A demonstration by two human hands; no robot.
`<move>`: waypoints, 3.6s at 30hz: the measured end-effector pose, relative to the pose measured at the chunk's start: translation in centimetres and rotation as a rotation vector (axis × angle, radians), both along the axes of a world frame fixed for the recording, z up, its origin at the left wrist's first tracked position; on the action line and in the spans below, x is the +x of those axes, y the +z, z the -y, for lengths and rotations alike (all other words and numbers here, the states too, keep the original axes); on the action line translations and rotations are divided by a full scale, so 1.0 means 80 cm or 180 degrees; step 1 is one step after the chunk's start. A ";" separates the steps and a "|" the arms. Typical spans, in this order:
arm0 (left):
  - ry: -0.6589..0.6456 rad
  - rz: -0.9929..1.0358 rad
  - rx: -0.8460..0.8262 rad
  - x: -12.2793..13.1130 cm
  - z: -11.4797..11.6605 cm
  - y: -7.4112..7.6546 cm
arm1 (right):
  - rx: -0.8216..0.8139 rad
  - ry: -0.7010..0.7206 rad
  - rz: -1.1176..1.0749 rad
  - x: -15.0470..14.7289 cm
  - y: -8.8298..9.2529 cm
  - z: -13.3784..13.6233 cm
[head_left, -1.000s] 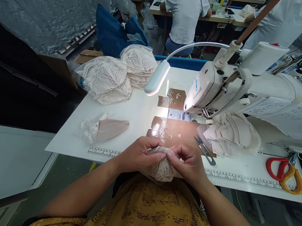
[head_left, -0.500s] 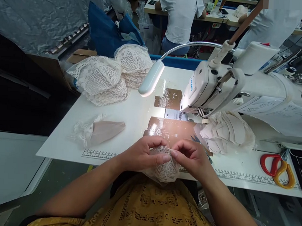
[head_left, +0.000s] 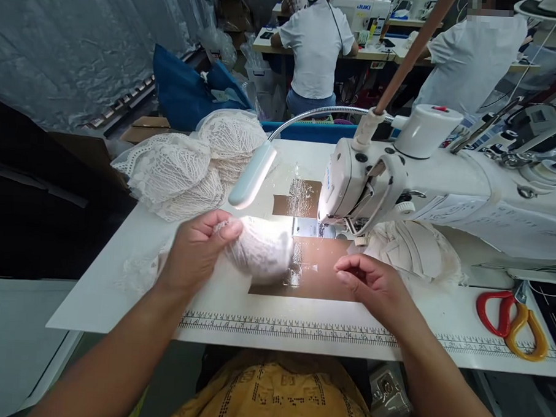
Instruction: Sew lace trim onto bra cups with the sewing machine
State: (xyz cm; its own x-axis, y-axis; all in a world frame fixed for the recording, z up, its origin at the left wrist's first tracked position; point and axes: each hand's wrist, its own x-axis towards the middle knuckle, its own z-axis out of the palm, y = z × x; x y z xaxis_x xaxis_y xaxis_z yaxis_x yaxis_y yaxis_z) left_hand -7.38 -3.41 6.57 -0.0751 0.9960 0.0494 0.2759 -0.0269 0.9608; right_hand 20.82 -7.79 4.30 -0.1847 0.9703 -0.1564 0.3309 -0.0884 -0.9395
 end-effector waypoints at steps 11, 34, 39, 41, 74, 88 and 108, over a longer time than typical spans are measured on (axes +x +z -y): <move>-0.1790 -0.3940 0.1466 0.154 -0.025 -0.076 | 0.0459 0.0399 0.1826 -0.005 0.007 -0.045; -0.2559 -0.2308 0.1202 0.100 -0.060 -0.077 | 0.1124 0.0458 0.3440 -0.031 -0.041 -0.047; -0.2660 -0.2217 0.1208 0.101 -0.077 -0.074 | 0.1321 0.0181 0.2964 -0.027 -0.054 -0.051; -0.2715 -0.2289 0.1238 0.100 -0.083 -0.077 | 0.1346 0.0095 0.2835 -0.026 -0.058 -0.051; -0.1667 -0.3519 0.1006 0.069 -0.063 -0.065 | 0.2105 0.0542 0.3252 -0.009 -0.076 -0.047; 0.0472 -0.3232 0.0151 -0.175 0.093 -0.071 | 0.1008 0.0823 0.1657 -0.004 -0.028 -0.014; -0.1029 0.0861 -0.0497 0.028 0.104 -0.028 | -0.0044 0.0313 -0.0729 -0.111 -0.027 0.021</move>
